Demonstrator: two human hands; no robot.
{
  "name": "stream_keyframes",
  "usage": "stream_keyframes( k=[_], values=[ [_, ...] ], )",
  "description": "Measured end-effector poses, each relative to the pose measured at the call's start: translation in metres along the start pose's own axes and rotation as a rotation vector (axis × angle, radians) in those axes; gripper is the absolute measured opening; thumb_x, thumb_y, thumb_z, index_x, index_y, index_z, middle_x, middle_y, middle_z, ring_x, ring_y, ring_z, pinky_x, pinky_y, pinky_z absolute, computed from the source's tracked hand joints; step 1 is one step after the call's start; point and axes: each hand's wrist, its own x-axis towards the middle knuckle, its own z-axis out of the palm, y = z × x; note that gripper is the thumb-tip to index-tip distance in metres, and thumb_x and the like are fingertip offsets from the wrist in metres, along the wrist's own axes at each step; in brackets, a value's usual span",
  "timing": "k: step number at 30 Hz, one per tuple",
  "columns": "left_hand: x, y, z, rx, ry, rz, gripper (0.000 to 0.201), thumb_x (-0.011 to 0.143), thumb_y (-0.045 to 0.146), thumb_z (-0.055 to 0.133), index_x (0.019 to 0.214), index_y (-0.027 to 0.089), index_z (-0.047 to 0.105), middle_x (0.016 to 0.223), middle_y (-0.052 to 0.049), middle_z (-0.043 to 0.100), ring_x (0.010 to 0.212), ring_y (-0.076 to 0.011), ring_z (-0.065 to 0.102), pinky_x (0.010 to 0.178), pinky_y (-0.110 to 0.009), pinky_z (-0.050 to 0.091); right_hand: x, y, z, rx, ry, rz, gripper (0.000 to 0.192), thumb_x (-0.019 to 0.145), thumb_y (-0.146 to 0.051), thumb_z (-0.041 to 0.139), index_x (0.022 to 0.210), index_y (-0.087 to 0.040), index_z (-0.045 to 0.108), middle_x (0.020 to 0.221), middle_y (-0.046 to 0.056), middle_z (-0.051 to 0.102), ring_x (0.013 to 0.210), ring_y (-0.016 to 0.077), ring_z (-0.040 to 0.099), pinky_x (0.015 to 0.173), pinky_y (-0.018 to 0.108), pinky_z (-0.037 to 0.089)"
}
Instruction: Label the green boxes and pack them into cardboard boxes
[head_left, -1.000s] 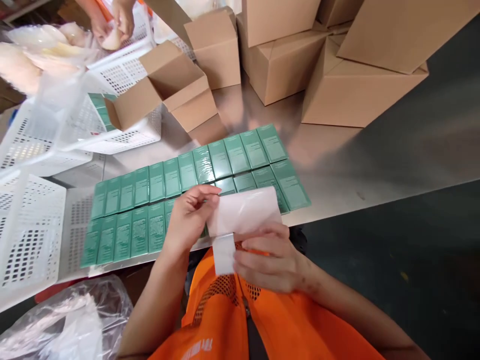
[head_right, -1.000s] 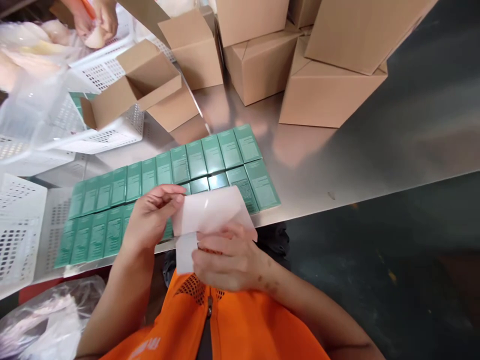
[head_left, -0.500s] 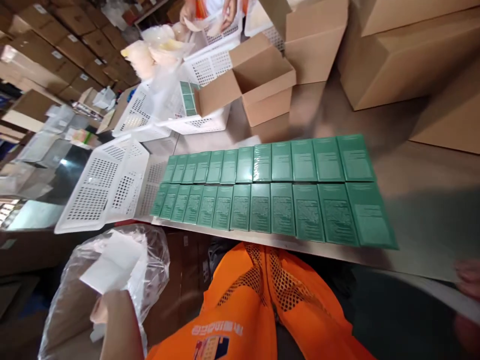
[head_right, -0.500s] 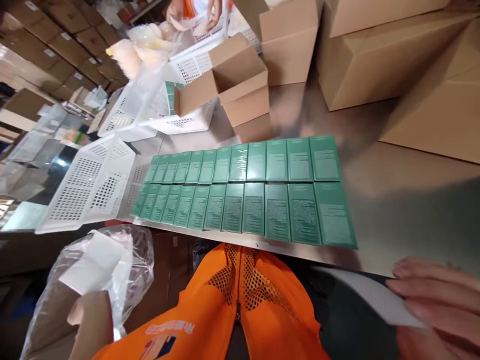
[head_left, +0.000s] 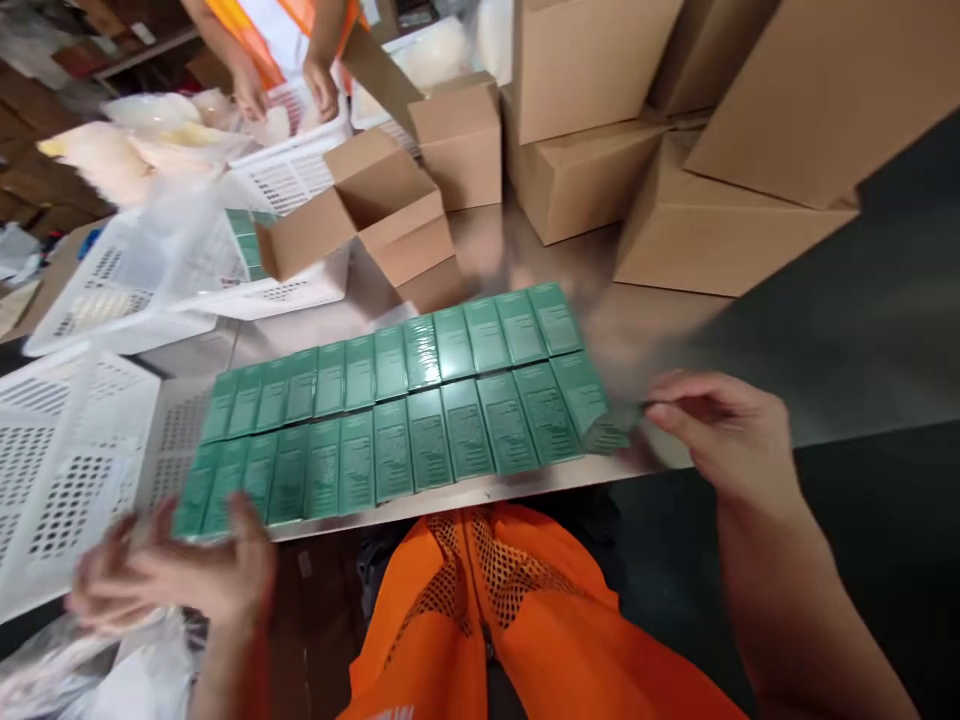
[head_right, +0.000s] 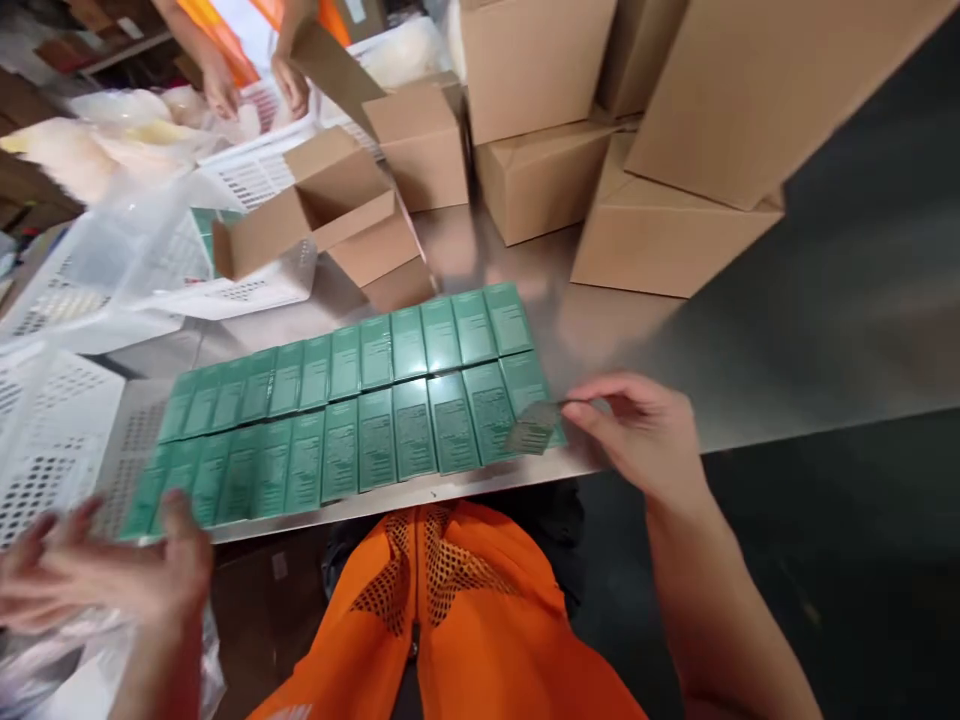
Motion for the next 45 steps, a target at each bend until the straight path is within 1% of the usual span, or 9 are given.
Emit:
stream_keyframes(
  k=[2,5,8,11,14,18,25,40,45],
  values=[
    [-0.011,0.033,0.03,0.112,0.072,0.3,0.032,0.081,0.044,0.072,0.109,0.03,0.064,0.128,-0.007,0.06,0.135,-0.0431,0.039,0.112,-0.069,0.015,0.006,0.002,-0.003,0.015,-0.017,0.075,0.012,0.07,-0.031,0.086,0.074,-0.028,0.076,0.073,0.004,0.072,0.068,0.0184,0.066,0.064,0.035,0.052],
    [-0.027,0.102,0.069,-0.123,-0.366,0.604,0.02,0.092,0.037,0.06,0.107,0.027,0.07,0.099,-0.007,0.069,0.105,-0.0297,0.059,0.097,-0.05,0.041,0.015,0.0,-0.002,0.074,-0.099,0.206,0.023,0.065,-0.039,0.088,0.073,-0.023,0.073,0.068,0.0,0.07,0.063,0.0142,0.063,0.061,0.029,0.052],
    [-0.036,0.159,0.095,-0.266,-0.737,0.587,0.026,0.096,0.041,0.055,0.106,0.024,0.072,0.084,-0.004,0.071,0.088,-0.0232,0.061,0.082,-0.038,0.046,0.023,-0.004,-0.001,0.152,-0.194,0.319,0.032,0.062,-0.043,0.089,0.075,-0.02,0.071,0.065,-0.001,0.067,0.059,0.0119,0.06,0.06,0.026,0.05],
    [-0.039,0.186,0.111,-0.274,-0.916,0.492,0.029,0.096,0.041,0.053,0.085,0.022,0.072,0.075,-0.002,0.07,0.078,-0.0206,0.06,0.073,-0.032,0.044,0.027,-0.004,-0.002,0.184,-0.253,0.365,0.033,0.062,-0.042,0.088,0.077,-0.019,0.071,0.066,-0.002,0.066,0.06,0.0106,0.058,0.059,0.025,0.048],
    [-0.044,0.195,0.12,-0.214,-0.981,0.394,0.033,0.095,0.038,0.052,0.069,0.021,0.065,0.064,-0.001,0.065,0.066,-0.0174,0.057,0.064,-0.029,0.038,0.029,0.001,-0.002,0.149,-0.278,0.383,0.034,0.065,-0.044,0.086,0.08,-0.018,0.072,0.069,-0.001,0.066,0.061,0.0107,0.056,0.058,0.025,0.044],
    [-0.052,0.204,0.129,-0.062,-1.019,0.295,0.032,0.094,0.037,0.05,0.068,0.022,0.06,0.06,0.0,0.063,0.059,-0.0162,0.055,0.061,-0.029,0.033,0.033,0.013,0.0,-0.033,-0.251,0.33,0.028,0.073,-0.045,0.079,0.08,-0.018,0.076,0.07,0.0,0.068,0.062,0.0111,0.054,0.058,0.025,0.041],
    [-0.049,0.218,0.139,0.222,-1.065,0.36,0.036,0.096,0.041,0.044,0.07,0.023,0.063,0.068,-0.005,0.07,0.069,-0.0225,0.063,0.06,-0.031,0.03,0.039,0.025,0.006,-0.26,-0.215,0.334,0.02,0.076,-0.038,0.077,0.073,-0.019,0.076,0.062,-0.002,0.066,0.061,0.0119,0.056,0.061,0.026,0.043],
    [-0.041,0.225,0.142,0.249,-1.147,0.397,0.035,0.093,0.039,0.045,0.07,0.023,0.066,0.067,-0.004,0.071,0.067,-0.0215,0.065,0.063,-0.032,0.038,0.033,0.034,0.01,-0.261,-0.151,0.314,0.016,0.077,-0.034,0.078,0.072,-0.019,0.074,0.063,-0.001,0.067,0.062,0.0131,0.06,0.063,0.027,0.047],
    [-0.04,0.23,0.144,0.324,-1.12,0.487,0.034,0.093,0.038,0.045,0.076,0.023,0.07,0.075,-0.007,0.074,0.075,-0.0265,0.069,0.063,-0.034,0.04,0.028,0.032,0.012,-0.411,-0.182,0.184,0.012,0.081,-0.03,0.074,0.076,-0.02,0.072,0.077,0.0,0.066,0.065,0.0133,0.06,0.068,0.028,0.049]
  ],
)
